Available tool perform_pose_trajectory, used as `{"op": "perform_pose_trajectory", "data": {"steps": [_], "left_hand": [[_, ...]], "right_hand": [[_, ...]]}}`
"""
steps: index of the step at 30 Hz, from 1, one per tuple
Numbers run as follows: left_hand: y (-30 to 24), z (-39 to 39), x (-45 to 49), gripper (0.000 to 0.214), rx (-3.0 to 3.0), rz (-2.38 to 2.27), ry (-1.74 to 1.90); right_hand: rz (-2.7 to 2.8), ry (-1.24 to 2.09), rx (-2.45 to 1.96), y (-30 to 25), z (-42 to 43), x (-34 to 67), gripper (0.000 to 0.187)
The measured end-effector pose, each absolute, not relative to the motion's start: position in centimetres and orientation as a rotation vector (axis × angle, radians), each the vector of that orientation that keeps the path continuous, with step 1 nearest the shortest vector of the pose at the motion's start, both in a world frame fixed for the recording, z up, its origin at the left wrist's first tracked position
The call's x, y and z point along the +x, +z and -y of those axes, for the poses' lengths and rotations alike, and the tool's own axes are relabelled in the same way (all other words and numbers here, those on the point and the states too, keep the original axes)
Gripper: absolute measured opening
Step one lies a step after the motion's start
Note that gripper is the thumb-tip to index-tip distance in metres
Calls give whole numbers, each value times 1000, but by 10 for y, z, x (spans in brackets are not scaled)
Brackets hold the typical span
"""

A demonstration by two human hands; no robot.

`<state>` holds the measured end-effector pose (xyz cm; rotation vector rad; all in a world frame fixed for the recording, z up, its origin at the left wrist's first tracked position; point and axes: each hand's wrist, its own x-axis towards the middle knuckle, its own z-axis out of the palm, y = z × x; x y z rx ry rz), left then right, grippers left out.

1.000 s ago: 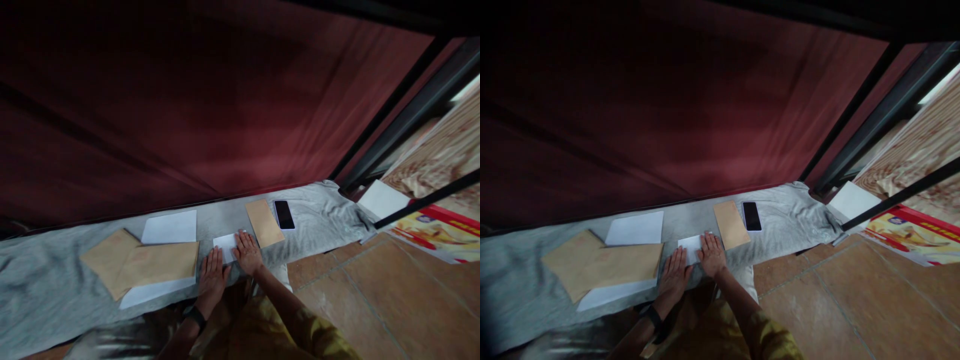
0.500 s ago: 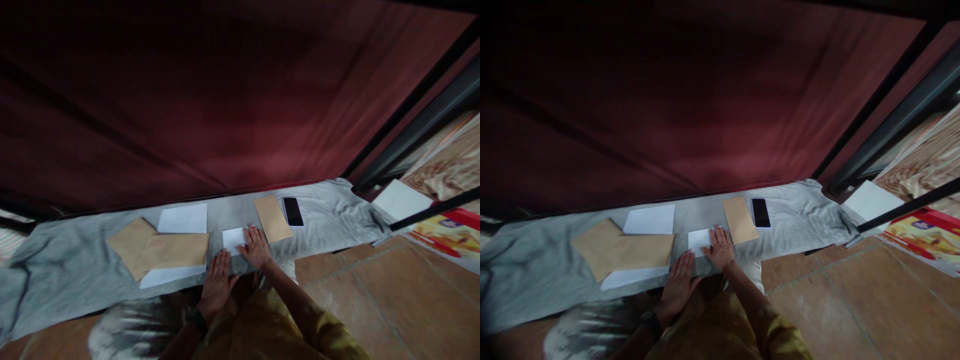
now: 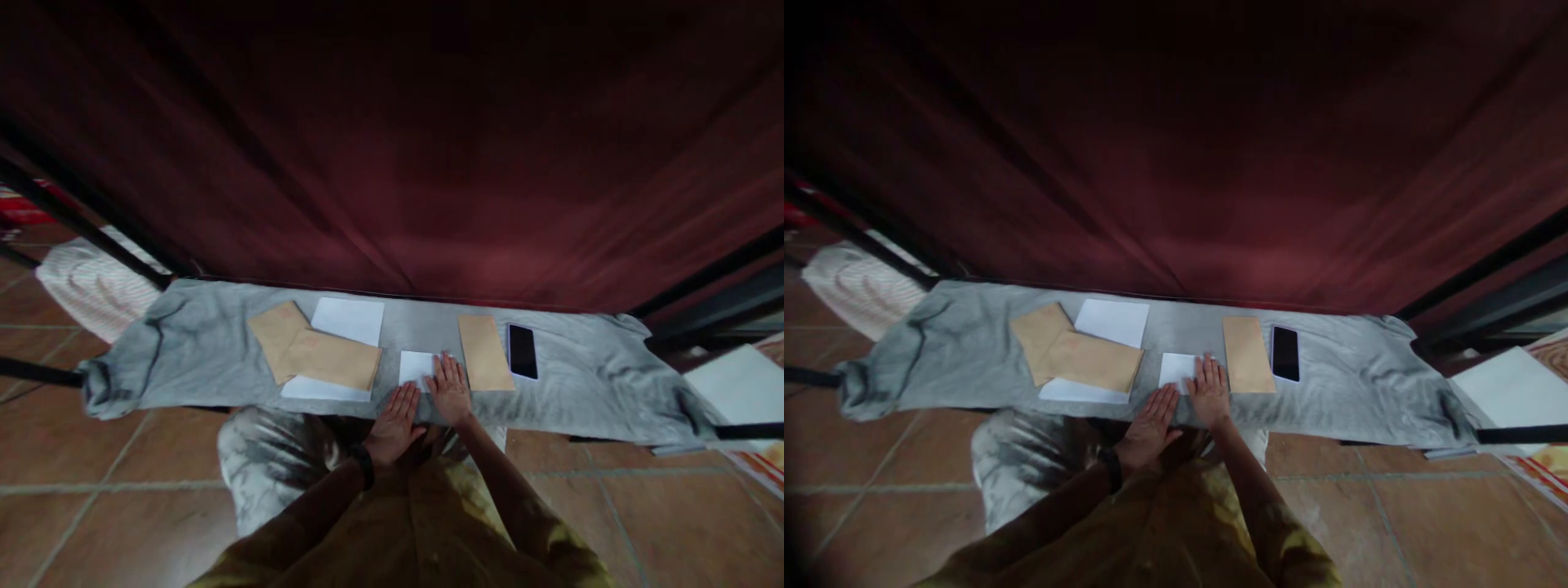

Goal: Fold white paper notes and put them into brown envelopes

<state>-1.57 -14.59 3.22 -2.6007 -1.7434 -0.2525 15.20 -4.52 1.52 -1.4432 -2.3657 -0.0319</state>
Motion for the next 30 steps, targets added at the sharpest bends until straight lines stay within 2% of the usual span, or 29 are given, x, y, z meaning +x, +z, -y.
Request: {"op": "perform_pose_trajectory", "data": {"steps": [6,12,26,30], "left_hand": [[31,150,-12,78,-2642,1762,-84],[26,148,-6,64,-2658,1778,-79],[28,148,-2,68,-2645,1812,-23],[31,148,-1,78,-2630,1814,-16]], "right_hand": [[2428,86,-1382,28,50,141,56],[2646,303,-1139,35,59,113,49],[2673,269,-1189,32,31,110,48],[2645,240,-1208,31,33,125,49]]}}
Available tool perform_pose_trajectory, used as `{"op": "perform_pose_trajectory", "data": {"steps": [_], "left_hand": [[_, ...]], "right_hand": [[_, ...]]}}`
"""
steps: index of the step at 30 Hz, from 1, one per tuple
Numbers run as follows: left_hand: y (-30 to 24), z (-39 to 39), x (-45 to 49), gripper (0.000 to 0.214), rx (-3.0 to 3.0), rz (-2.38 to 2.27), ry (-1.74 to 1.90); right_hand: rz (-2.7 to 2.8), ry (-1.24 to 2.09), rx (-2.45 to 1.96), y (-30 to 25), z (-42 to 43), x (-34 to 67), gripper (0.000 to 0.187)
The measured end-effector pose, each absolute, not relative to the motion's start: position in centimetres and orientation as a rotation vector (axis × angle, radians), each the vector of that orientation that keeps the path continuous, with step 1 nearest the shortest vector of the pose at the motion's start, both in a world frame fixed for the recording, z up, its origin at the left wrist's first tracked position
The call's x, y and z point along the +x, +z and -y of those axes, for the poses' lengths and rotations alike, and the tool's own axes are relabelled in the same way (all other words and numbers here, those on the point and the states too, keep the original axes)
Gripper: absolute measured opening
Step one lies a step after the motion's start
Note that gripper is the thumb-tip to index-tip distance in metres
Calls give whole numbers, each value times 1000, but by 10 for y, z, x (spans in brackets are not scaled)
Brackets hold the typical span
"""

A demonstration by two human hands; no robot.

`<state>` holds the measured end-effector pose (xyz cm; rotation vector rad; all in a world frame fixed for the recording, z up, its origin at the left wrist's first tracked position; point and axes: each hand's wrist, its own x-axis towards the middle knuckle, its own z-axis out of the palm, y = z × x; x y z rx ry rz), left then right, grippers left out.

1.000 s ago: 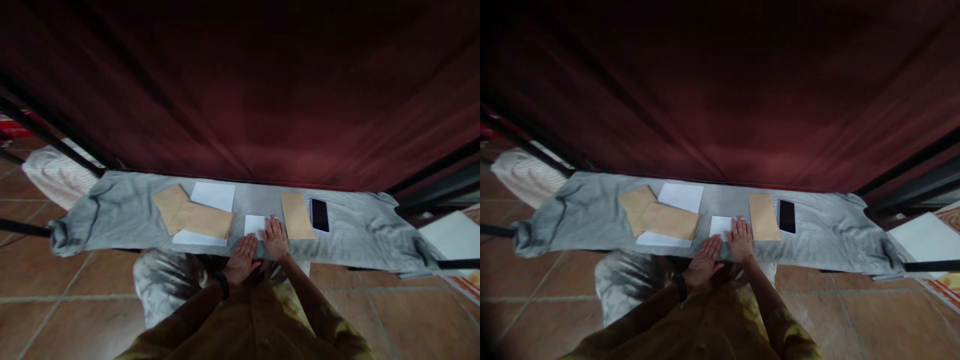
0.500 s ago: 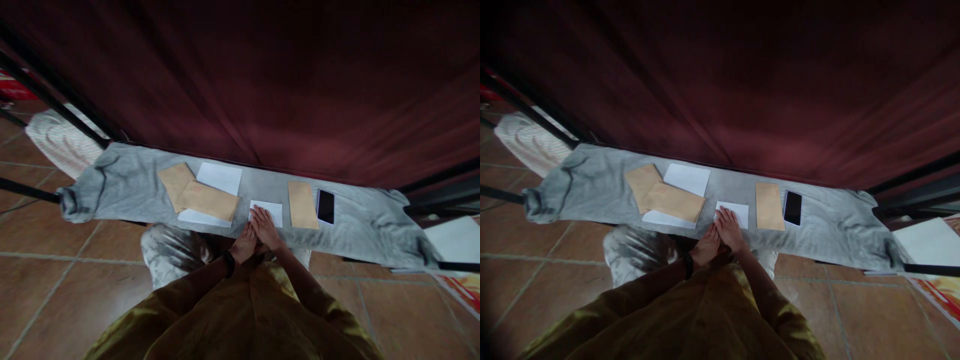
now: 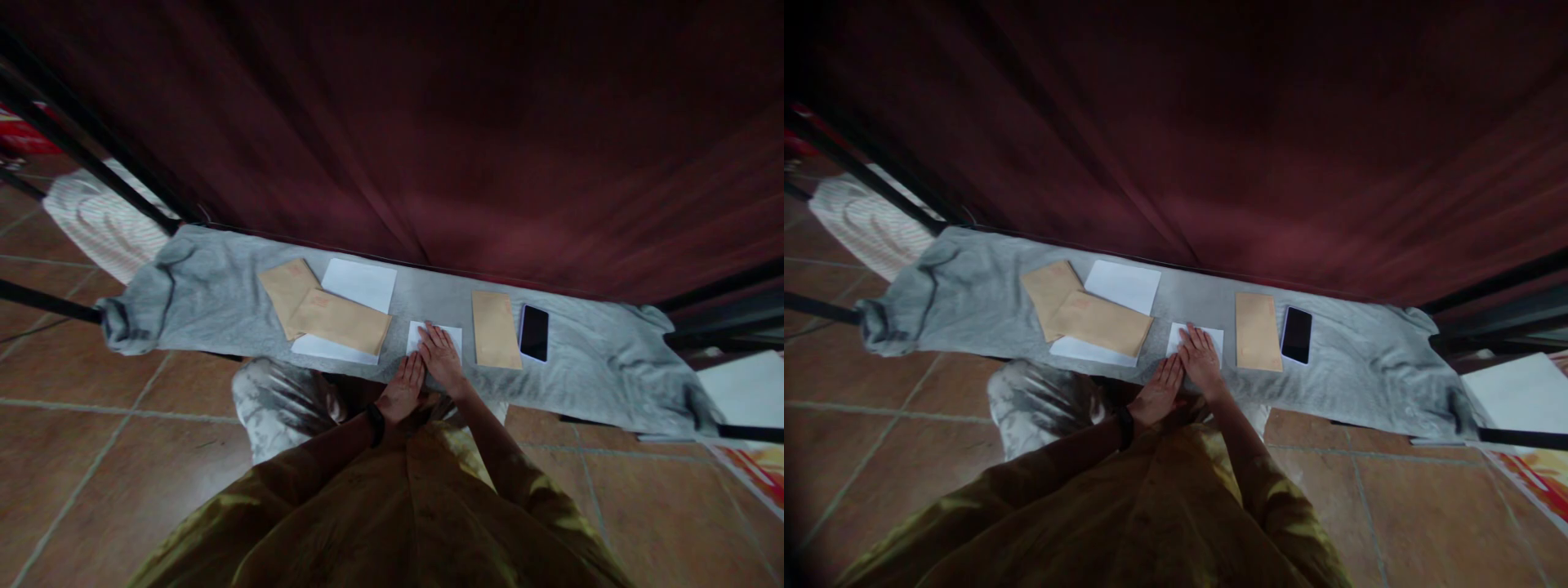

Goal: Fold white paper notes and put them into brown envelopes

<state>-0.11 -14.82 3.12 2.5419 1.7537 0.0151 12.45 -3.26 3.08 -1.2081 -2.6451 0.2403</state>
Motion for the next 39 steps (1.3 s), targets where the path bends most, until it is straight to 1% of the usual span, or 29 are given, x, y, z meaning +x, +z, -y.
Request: {"op": "perform_pose_trajectory", "data": {"steps": [11,23,31,39], "left_hand": [[26,151,-1,94,2467,-1848,19],[28,153,3,99,2455,-1905,-68],[25,154,3,100,2447,-1923,-41],[24,152,3,95,2465,-1930,-195]], "right_hand": [[2452,74,-1420,13,56,166,54],[2373,33,-1497,8,66,168,54],[2368,35,-1413,15,86,183,60],[2580,103,-1232,26,107,166,54]]}}
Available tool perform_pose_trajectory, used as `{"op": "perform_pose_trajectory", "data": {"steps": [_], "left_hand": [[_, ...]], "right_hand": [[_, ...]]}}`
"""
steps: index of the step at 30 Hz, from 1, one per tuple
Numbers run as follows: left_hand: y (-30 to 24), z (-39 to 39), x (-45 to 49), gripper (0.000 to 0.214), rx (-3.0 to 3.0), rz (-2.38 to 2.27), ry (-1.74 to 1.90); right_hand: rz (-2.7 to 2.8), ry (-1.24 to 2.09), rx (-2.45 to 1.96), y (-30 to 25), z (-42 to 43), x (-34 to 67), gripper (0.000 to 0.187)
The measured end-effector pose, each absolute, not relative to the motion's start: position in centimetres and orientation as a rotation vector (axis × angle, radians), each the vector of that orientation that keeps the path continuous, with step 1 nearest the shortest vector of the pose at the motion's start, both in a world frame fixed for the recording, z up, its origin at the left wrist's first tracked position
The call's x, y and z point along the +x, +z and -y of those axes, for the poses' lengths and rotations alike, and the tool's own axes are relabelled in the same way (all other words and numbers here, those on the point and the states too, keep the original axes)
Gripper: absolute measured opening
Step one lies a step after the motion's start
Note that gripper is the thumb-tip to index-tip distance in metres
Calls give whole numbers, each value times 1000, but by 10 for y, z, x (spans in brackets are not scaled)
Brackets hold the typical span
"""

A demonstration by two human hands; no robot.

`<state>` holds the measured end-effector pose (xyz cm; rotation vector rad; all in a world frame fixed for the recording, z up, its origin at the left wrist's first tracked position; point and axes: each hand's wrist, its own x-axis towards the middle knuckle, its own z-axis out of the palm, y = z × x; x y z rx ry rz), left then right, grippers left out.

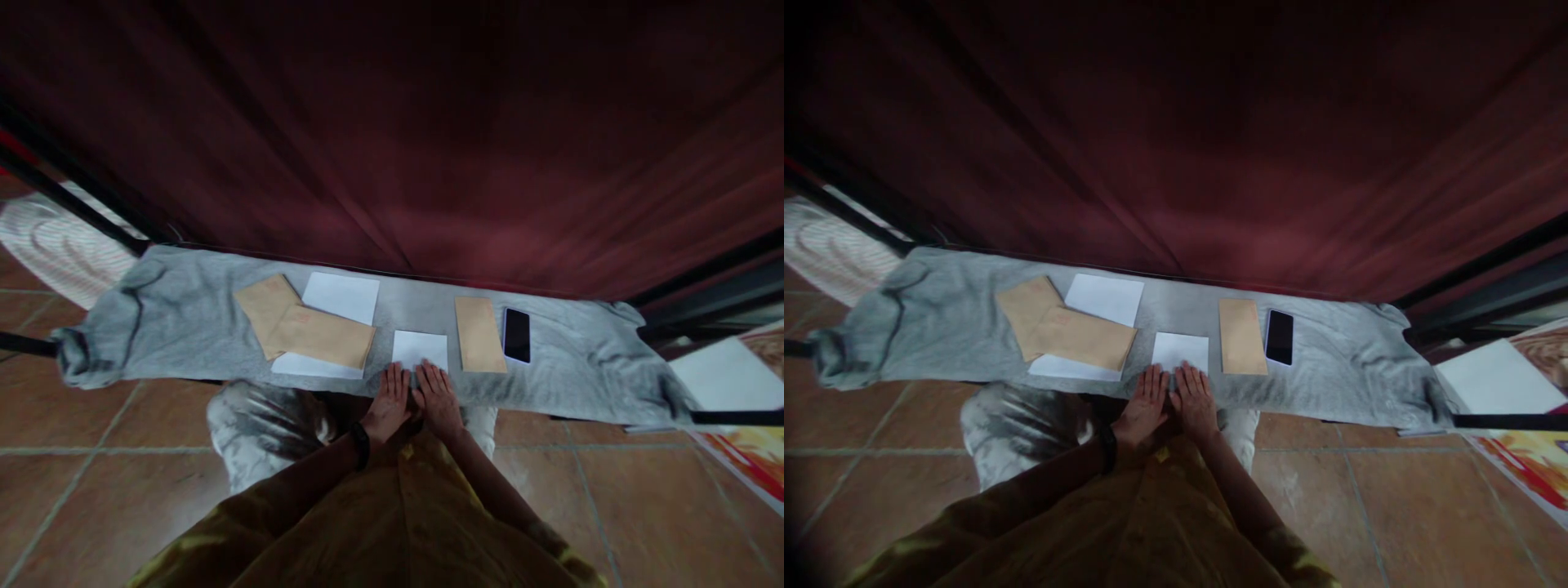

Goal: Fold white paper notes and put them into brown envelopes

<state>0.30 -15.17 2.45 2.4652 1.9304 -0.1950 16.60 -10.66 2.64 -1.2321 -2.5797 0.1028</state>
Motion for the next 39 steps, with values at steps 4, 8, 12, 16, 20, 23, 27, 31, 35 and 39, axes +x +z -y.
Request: {"op": "perform_pose_trajectory", "data": {"steps": [4,8,12,16,20,23,27,31,35,39], "left_hand": [[24,152,2,96,2455,-1930,-169],[22,153,1,95,2458,-1922,-130],[22,153,-1,95,2448,-1918,-134],[23,154,-3,96,2459,-1917,-138],[28,155,-3,96,2485,-1920,-109],[33,152,1,93,2480,-1941,-53],[42,130,5,83,2490,-1965,99],[45,97,4,71,2481,-1951,216],[42,75,1,70,2412,-1997,228],[33,71,-3,74,2406,-2003,227]], "right_hand": [[2568,52,-1297,23,112,172,56],[2536,2,-1341,20,115,181,56],[2518,-16,-1369,18,118,184,57],[2484,-18,-1412,17,123,185,61],[2447,-27,-1432,16,127,185,66],[2424,-32,-1457,16,128,183,66],[2378,-59,-1463,14,130,181,66],[2352,-95,-1475,13,130,179,67],[2358,-109,-1493,12,129,178,66],[2352,-97,-1497,11,128,177,64]]}}
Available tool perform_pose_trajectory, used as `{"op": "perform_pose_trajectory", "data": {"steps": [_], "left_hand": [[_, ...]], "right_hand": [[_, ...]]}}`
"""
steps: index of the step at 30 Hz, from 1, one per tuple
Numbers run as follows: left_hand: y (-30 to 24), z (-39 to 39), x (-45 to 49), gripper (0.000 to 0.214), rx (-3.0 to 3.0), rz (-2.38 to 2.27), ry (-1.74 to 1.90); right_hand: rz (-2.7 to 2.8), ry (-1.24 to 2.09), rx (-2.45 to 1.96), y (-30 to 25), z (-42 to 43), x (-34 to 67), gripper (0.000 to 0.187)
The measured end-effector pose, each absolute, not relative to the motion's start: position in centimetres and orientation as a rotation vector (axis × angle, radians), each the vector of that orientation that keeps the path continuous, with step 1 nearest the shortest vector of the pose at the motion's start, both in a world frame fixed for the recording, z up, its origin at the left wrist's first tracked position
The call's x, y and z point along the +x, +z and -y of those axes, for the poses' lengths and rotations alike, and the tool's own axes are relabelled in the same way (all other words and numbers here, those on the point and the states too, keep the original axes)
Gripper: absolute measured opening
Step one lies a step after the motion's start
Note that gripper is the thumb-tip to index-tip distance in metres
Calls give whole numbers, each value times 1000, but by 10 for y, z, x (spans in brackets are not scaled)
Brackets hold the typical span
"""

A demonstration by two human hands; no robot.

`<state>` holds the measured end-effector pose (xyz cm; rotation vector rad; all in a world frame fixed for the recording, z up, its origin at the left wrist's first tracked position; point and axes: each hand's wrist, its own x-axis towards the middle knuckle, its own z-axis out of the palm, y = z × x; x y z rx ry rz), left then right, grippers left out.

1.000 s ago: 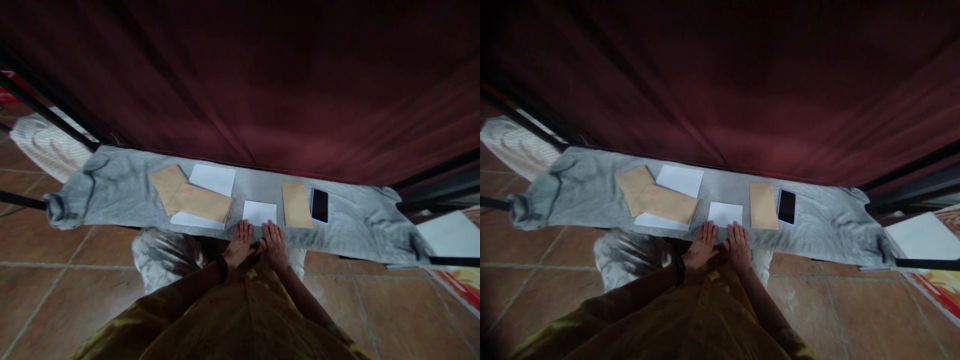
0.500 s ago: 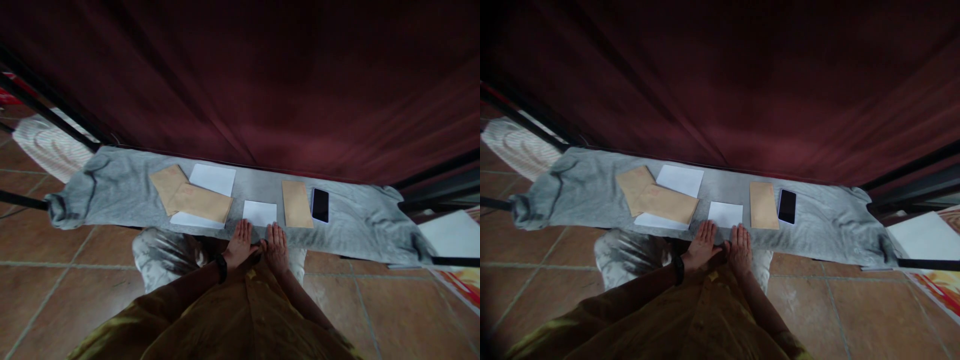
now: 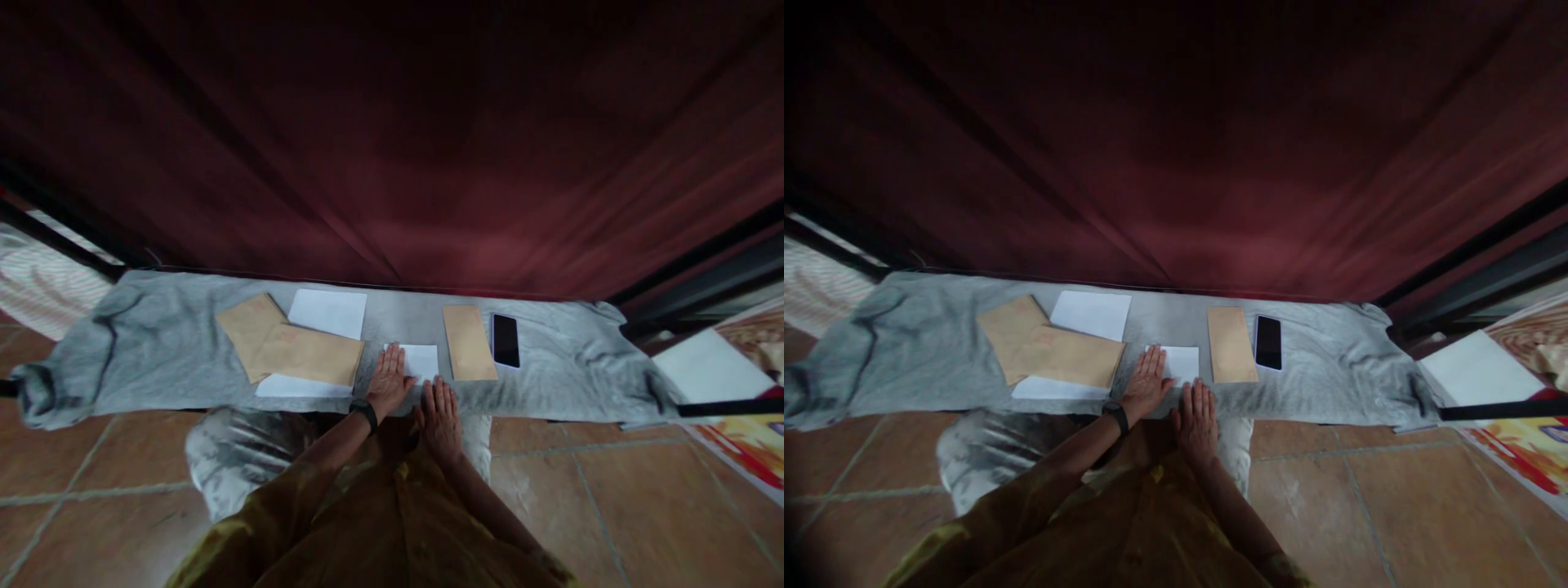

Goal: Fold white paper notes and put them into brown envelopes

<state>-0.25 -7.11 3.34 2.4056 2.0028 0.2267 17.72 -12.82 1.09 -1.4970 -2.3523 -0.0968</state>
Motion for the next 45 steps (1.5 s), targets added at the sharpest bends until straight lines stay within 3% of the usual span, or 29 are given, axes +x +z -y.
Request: {"op": "perform_pose_trajectory", "data": {"steps": [18,35,45], "left_hand": [[20,76,-10,66,2355,-2083,302],[20,93,-16,65,2305,-2188,321],[20,130,-40,68,2634,-1906,342]], "right_hand": [[2362,151,-1469,29,48,138,47],[2265,-33,-1624,17,47,134,62],[2269,10,-1633,18,46,135,74]]}}
